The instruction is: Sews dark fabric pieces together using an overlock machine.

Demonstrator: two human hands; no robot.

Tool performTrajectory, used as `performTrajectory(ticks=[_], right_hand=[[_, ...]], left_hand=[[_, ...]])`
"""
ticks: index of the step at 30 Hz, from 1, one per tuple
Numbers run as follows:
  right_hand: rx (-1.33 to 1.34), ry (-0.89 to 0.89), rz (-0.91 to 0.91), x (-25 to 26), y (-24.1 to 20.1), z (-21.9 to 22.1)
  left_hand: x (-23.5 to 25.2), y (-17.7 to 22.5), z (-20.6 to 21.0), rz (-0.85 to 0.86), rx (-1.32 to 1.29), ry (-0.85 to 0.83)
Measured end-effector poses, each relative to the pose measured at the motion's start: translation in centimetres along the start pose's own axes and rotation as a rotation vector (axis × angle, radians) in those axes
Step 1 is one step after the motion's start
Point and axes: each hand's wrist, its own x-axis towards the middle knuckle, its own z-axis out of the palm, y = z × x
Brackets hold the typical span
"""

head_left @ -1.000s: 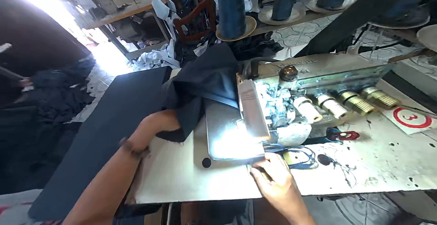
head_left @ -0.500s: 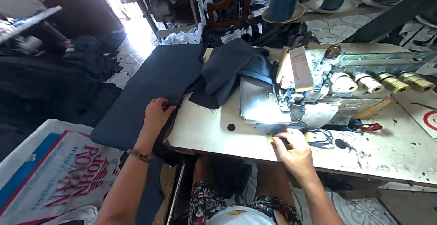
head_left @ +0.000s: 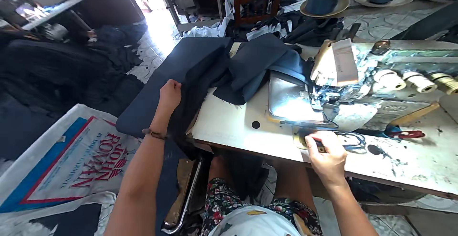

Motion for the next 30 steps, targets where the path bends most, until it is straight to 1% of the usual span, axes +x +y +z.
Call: performTrajectory(ticks=[1, 2, 3, 5, 6, 7, 8, 9, 11, 12, 13, 14, 15, 16, 18, 19, 20, 23, 27, 30], right_hand=[[0.079, 0.006, 0.043, 0.0, -0.8, 0.0], [0.211, -0.037, 0.138, 0.1, -2.0, -0.1], [0.388, -0.142, 0.286, 0.2, -3.6, 0.0], [0.777, -0.489, 0.608, 0.4, -6.6, 1.0], [0.952, -0.674, 0.705, 0.5, -7.4, 2.0], [1.099, -0.789, 0.772, 0.6, -8.0, 3.3], [1.21, -0.824, 0.822, 0.7, -8.4, 4.4], [1.283, -0.806, 0.862, 1.0, -8.8, 5.0], [1.308, -0.667, 0.981, 1.7, -9.2, 5.5], [1.272, -0.575, 1.075, 2.0, -9.3, 5.3], [1.177, -0.499, 1.162, 2.3, -9.4, 5.1], [1.071, -0.45, 1.231, 2.5, -9.5, 5.0], [0.995, -0.435, 1.245, 2.3, -9.4, 4.9], [0.952, -0.437, 1.218, 1.9, -9.2, 4.5], [0.972, -0.429, 1.12, 0.6, -9.2, 3.7], [0.995, -0.416, 1.073, 0.0, -9.1, 3.3], [1.012, -0.407, 1.036, -0.6, -9.1, 2.9], [0.997, -0.394, 0.959, -1.8, -8.8, 1.7], [1.007, -0.427, 0.859, -2.9, -7.8, 0.8], [1.025, -0.468, 0.822, -3.3, -7.3, 0.6]], left_hand=[[-0.7, 0.4, -0.2, 0.048, -0.037, -0.024], [-1.6, 0.9, -0.1, 0.12, -0.074, -0.064], [-2.8, 1.3, 0.4, 0.191, -0.107, -0.113], [-6.2, 2.3, 1.9, 0.29, -0.18, -0.25], [-8.2, 2.7, 2.8, 0.32, -0.226, -0.333], [-10.2, 3.0, 3.8, 0.334, -0.279, -0.425], [-12.3, 3.1, 4.9, 0.352, -0.332, -0.518], [-14.4, 3.3, 5.8, 0.378, -0.38, -0.616], [-17.9, 3.7, 6.9, 0.469, -0.421, -0.811], [-19.2, 3.8, 7.3, 0.53, -0.414, -0.901], [-19.9, 4.1, 7.5, 0.611, -0.385, -0.971], [-20.1, 4.5, 7.7, 0.705, -0.335, -0.988], [-20.0, 5.0, 7.9, 0.796, -0.27, -0.916], [-19.4, 5.6, 8.3, 0.87, -0.194, -0.779], [-16.8, 7.2, 9.2, 0.952, -0.067, -0.498], [-15.0, 8.0, 9.8, 0.995, -0.057, -0.408], [-13.3, 8.9, 10.3, 1.03, -0.06, -0.377], [-10.4, 10.7, 11.2, 1.084, -0.149, -0.418], [-10.4, 11.5, 12.2, 1.092, -0.367, -0.535], [-10.9, 11.6, 12.4, 1.058, -0.376, -0.555]])
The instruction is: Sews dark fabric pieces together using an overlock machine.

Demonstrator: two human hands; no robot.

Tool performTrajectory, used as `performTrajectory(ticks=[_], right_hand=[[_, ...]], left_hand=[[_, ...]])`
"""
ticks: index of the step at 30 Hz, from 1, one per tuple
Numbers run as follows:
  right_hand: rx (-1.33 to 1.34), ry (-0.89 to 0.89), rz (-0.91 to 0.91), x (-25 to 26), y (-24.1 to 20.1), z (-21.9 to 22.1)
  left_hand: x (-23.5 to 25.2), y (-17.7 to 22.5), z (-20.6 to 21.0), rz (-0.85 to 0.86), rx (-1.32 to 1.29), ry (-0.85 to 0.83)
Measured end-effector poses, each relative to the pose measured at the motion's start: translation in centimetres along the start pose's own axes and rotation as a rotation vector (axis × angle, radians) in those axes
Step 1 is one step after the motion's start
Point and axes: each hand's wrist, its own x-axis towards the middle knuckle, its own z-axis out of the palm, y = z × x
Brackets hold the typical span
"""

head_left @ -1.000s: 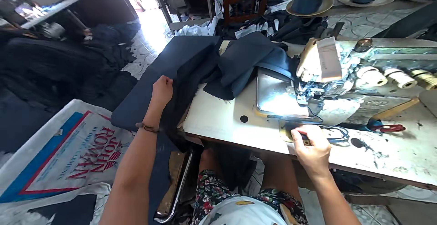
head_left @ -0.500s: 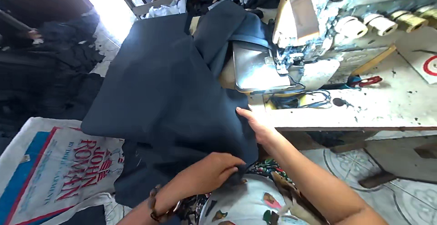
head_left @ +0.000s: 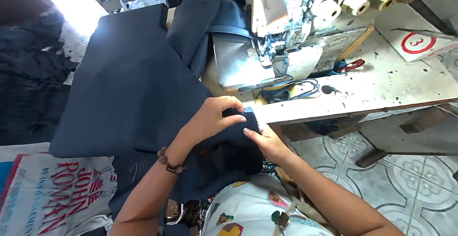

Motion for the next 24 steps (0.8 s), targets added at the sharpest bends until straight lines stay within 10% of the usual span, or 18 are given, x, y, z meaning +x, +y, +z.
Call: performTrajectory(ticks=[11, 19, 24], right_hand=[[0.024, -0.202, 0.058, 1.4, -1.8, -0.9], [-0.294, 0.123, -0.302, -2.2, -1.9, -2.3], [-0.144, 0.549, -0.241, -5.0, -5.9, -6.0]], left_hand=[[0.1, 1.1, 1.3, 0.008, -0.029, 0.027], [-0.2, 0.1, -1.3, 0.226, 0.227, -0.313], [-3.9, -1.3, -8.0, -0.01, 0.325, -0.306]])
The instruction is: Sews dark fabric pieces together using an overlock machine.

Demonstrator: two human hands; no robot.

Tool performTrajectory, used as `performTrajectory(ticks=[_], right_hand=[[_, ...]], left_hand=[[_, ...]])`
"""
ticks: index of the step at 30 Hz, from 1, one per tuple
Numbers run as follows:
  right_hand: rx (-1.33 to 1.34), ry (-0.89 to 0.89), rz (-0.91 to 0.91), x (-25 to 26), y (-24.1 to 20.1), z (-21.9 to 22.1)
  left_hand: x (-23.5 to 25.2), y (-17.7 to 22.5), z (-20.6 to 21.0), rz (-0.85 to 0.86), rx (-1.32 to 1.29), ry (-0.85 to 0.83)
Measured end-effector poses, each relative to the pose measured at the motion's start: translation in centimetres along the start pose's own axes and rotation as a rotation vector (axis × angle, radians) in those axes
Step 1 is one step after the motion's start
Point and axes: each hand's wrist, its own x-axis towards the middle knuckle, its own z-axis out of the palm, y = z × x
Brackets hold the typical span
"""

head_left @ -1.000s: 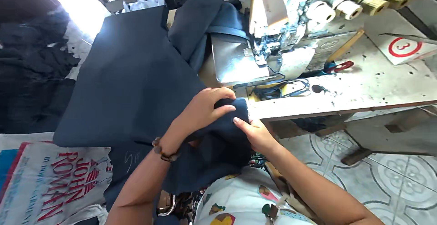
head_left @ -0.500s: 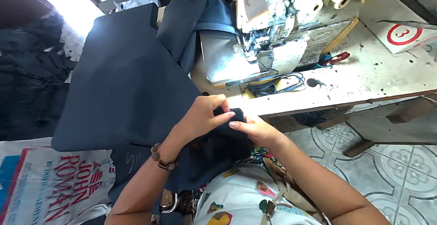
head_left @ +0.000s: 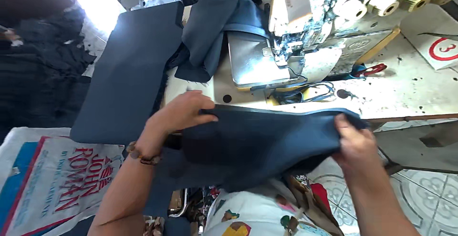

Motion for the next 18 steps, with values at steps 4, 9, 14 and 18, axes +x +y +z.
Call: performTrajectory(ticks=[4, 9, 14, 18], right_hand=[[-0.058, 0.087, -0.022, 1.9, 0.6, -2.9], [-0.08, 0.043, -0.011, 2.6, 2.0, -2.3], [-0.11, -0.049, -0.067, 2.5, 2.3, -3.1], [-0.274, -0.549, -0.256, 1.5, 2.3, -4.6]], left_hand=[[-5.2, -3.8, -0.1, -0.175, -0.421, 0.222], [-8.0, -3.9, 0.9, -0.266, -0.567, 0.568], [-7.9, -2.3, -1.1, -0.334, -0.426, 0.614], [-5.8, -0.7, -5.9, -0.416, 0.04, 0.56]])
